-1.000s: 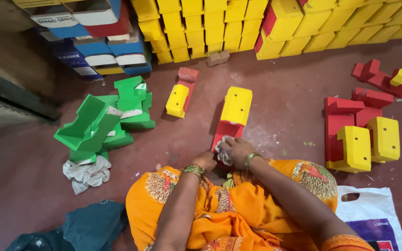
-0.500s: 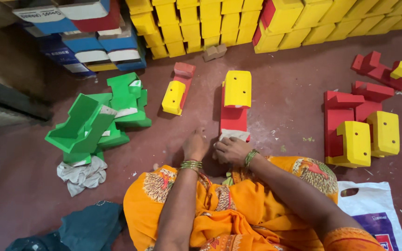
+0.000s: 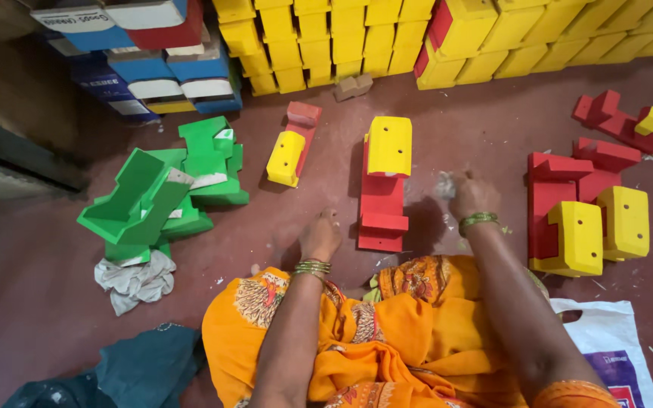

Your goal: The person sits on the floor and wipes red and yellow plastic parts with a white cloth. They handle the parts one at a time, turning them over to wipe different sides and edges, then place them on the floor.

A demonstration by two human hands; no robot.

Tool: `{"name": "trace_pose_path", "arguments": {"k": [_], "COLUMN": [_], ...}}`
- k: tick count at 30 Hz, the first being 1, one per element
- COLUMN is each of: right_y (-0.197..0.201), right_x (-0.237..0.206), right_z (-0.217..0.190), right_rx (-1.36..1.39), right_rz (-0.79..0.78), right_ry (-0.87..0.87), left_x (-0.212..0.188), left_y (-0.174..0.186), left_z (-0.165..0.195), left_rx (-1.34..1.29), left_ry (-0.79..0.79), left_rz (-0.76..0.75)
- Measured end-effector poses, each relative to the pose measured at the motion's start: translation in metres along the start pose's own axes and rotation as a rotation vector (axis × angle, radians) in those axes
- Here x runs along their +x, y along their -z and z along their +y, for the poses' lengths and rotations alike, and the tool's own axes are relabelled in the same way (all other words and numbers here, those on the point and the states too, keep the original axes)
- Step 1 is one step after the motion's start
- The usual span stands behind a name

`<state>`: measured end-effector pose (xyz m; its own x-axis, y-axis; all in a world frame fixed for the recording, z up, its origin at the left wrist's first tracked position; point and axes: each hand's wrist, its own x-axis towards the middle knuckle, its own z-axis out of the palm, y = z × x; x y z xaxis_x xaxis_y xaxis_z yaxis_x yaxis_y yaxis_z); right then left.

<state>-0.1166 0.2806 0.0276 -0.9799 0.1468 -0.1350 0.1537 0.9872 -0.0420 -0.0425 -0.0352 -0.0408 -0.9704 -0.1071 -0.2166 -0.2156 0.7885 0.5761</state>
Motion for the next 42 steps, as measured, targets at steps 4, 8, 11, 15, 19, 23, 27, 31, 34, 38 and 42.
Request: {"name": "trace_pose_path", "arguments": {"k": [4, 8, 11, 15, 19, 23, 27, 31, 34, 38, 42], "right_y": [-0.035, -0.038, -0.015, 0.001, -0.031, -0.065, -0.072, -0.051, -0.044, -0.065, -0.079], "right_x": [-0.018, -0.028, -0.024, -0.008, -0.003, -0.014, -0.028, -0.035, -0.039, -0.046, -0.020], "right_z": [-0.042, -0.073, -0.060, -0.023, -0.014, -0.044, -0.060, -0.063, -0.069, -0.083, -0.068], "right_rx": [0.384, 0.125, -0.176, -0.080, 1.262, 1.756, 1.574, 1.774, 1.849, 1.771, 1.204], "right_rz": [-0.125, -0.164, -0.298, -0.275, -0.141, -0.511, -0.685, -0.788, -0.735, -0.671, -0.043], "right_ry": [0.433, 0.681, 0.314, 0.043, 0.389, 0.225, 0.321, 0.383, 0.540, 0.315, 0.425], "left_x": [-0.001, -0.008, -0.008, -0.002, 0.001, -0.009, -0.016, -0.016, -0.013, -0.021, -0.027], "left_y": [0.001, 0.002, 0.002, -0.005, -0.011, -0.004, -0.001, -0.012, -0.019, -0.019, -0.011], "left_z": [0.004, -0.001, -0.008, -0.006, 0.003, 0.012, 0.020, 0.023, 0.024, 0.034, 0.046], "left_rx": [0.036, 0.022, 0.016, 0.013, -0.439, -1.283, -1.626, -1.521, -1.489, -1.114, -0.977], "left_ry": [0.002, -0.089, -0.065, -0.124, -0.131, 0.107, 0.120, -0.061, -0.149, -0.195, -0.181], "left_rz": [-0.073, -0.021, -0.018, -0.007, -0.167, -0.484, -0.634, -0.350, -0.130, 0.144, 0.035]}}
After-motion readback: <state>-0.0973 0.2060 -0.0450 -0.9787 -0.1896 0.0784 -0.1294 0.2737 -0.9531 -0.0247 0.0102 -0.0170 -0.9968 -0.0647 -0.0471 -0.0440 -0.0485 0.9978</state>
